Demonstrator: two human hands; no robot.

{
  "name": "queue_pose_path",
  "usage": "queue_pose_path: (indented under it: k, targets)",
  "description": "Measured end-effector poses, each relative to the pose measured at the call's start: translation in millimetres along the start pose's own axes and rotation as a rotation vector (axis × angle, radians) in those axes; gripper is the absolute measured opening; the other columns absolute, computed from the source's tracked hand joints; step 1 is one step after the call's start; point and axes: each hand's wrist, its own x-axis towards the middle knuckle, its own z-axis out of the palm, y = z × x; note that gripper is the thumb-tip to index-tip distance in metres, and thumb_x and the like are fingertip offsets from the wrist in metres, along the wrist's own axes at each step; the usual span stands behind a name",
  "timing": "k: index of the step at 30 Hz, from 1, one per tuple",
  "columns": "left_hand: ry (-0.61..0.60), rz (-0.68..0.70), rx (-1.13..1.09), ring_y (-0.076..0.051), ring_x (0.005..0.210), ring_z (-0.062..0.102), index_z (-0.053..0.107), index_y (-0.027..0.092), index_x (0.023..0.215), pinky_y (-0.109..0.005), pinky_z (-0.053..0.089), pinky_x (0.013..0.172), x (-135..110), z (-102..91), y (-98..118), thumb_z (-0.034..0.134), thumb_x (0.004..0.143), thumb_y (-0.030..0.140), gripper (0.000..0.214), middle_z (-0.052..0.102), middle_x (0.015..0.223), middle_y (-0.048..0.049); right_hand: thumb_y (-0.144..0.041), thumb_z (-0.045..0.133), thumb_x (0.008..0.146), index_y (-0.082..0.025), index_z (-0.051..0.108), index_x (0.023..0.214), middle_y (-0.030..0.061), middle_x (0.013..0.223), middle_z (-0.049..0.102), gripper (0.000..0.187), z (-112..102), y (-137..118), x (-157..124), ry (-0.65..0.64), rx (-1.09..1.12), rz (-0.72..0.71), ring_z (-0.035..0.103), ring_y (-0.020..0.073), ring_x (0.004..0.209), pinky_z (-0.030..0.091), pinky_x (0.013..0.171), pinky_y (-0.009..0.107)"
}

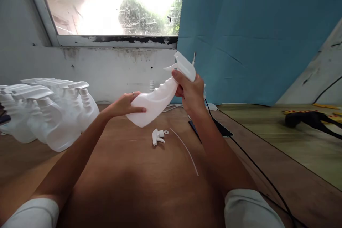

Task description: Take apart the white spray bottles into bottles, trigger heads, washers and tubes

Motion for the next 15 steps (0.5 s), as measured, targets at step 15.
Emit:
queue_pose_path:
  k: [15]
  targets:
    - [-0.327,-0.345,-1.053,-0.013,0.059,0.06,0.062,0.012,0.102,-0.02,0.048,0.052,-11.7,11.8,-86.6,0.077,0.062,0.054,0.06,0.066,0.079,-0.0041,-0.036,0.085,0.057,-0.021,0.068,0.083,-0.0013,0.07,0.057,0.035,-27.9,-16.2,-2.7,-0.547,-0.436,-0.212,0.046,0.0092,0.055,0.038,0.044,0.022]
